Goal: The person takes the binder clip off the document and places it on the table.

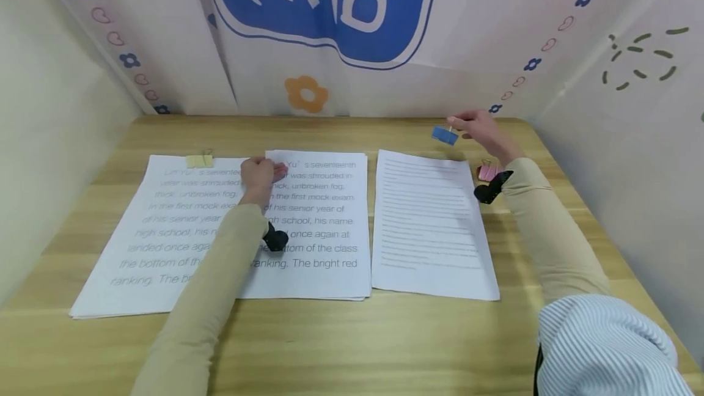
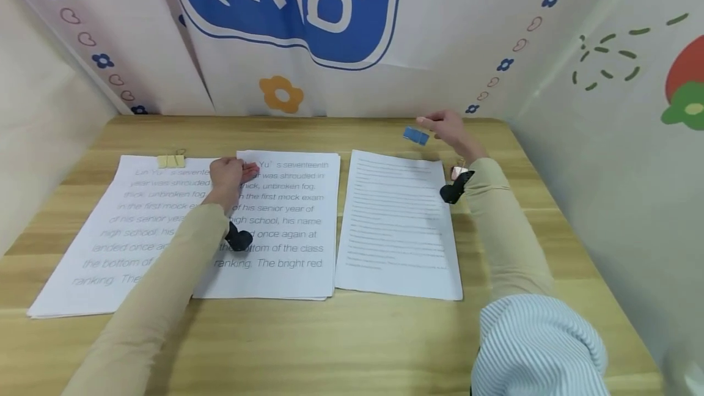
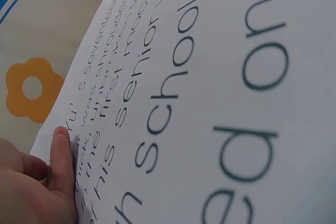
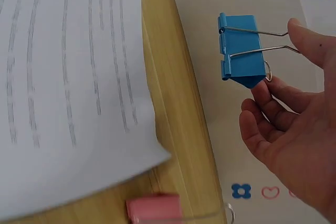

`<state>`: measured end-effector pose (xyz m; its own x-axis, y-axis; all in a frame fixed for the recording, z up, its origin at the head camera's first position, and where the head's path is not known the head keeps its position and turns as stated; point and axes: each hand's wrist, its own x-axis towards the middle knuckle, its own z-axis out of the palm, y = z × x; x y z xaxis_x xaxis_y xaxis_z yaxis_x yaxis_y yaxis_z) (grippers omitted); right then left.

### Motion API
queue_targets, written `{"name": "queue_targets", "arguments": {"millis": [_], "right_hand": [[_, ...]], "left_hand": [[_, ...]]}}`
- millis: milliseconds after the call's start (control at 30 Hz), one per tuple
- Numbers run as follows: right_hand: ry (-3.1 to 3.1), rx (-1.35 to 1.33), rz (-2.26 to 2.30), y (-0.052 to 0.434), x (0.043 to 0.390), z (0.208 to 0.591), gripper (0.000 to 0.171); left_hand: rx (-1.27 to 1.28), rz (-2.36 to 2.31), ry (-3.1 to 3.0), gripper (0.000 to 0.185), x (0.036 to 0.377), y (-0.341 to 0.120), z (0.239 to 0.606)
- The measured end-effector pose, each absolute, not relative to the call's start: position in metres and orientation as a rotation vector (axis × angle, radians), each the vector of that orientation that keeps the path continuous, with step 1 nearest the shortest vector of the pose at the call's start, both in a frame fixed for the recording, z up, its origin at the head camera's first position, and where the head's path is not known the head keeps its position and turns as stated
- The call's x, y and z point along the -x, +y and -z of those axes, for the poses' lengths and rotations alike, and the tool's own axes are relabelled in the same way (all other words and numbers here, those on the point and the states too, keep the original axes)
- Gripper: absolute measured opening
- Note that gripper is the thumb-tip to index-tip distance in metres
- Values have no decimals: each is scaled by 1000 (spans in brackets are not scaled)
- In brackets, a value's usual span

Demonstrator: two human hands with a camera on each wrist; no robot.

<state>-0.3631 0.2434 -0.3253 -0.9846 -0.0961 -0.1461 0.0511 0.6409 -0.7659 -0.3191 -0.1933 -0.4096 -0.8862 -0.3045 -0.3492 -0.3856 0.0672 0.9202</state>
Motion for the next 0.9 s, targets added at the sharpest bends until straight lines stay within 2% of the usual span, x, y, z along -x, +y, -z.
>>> {"name": "queue_targets", "arguments": {"millis": [333, 533, 900], "right_hand": [[2700, -77, 1285, 325, 338, 325, 71], [2686, -84, 1239, 368, 318, 331, 69], [2591, -116, 1082, 398, 297, 350, 74]], "left_hand": [[805, -1881, 2246, 48, 323, -198, 407], [799, -1885, 2254, 48, 325, -198, 408], [816, -1870, 2245, 48, 332, -188, 414]]}}
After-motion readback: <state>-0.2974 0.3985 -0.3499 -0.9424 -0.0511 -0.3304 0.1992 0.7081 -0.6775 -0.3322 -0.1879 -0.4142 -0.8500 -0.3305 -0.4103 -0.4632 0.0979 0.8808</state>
